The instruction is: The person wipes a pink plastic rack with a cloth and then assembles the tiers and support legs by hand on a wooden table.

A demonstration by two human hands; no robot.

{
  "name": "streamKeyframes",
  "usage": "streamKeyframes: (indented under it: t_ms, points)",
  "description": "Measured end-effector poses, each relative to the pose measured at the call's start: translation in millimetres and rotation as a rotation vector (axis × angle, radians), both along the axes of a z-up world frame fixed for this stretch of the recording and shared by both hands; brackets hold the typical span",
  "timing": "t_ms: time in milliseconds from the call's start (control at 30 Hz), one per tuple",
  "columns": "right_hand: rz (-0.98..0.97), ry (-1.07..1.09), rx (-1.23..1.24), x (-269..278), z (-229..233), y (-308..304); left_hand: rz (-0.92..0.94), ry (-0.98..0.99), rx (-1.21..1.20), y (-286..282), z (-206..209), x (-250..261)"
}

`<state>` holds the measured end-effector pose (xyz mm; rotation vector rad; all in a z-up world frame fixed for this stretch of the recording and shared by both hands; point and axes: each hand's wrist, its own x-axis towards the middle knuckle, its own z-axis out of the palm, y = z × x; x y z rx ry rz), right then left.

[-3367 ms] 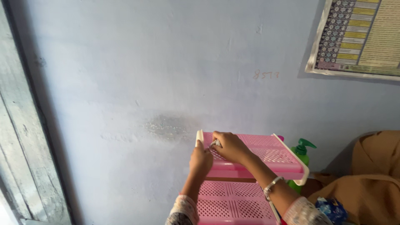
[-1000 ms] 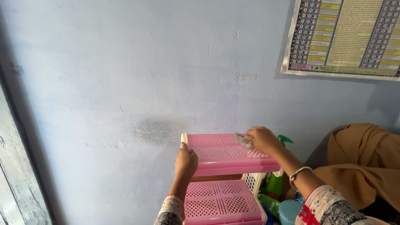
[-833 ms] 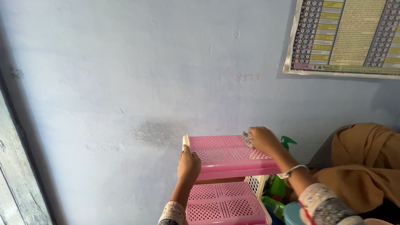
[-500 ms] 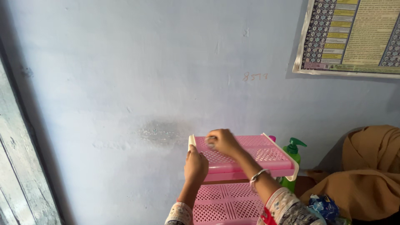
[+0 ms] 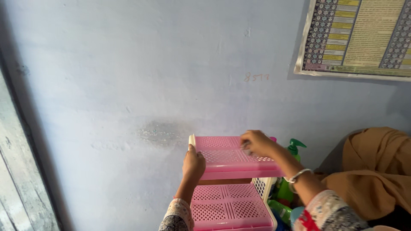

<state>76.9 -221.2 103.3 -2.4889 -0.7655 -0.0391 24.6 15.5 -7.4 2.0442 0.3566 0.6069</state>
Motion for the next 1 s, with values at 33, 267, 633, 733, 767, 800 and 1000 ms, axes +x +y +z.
streamKeyframes:
  t_ms: [33,267,633,733,767,800,1000]
  points:
    - [-0.067,-0.073,-0.072,5,-3,-21,0.002,0.002,-0.008,-1,1,0]
    - [-0.269,-0.435,-0.168,53,-24,-77,-0.001,-0.114,0.011,-10,-11,8]
    - [0.188,-0.69,0.252,23,-44,147,-0.02,-0.042,-0.023,3,-8,13]
    - [0.251,-0.533,0.196,18,-44,143,-0.017,-0.103,0.009,1,-13,16]
    - [0.268,-0.441,0.198,21,-42,131,-0.001,-0.104,0.015,1,-14,17]
    - [0.283,-0.352,0.195,26,-39,116,0.012,-0.11,0.017,-2,-14,19]
    - [0.018,-0.468,0.003,59,-30,4,0.003,-0.048,-0.048,-4,1,8]
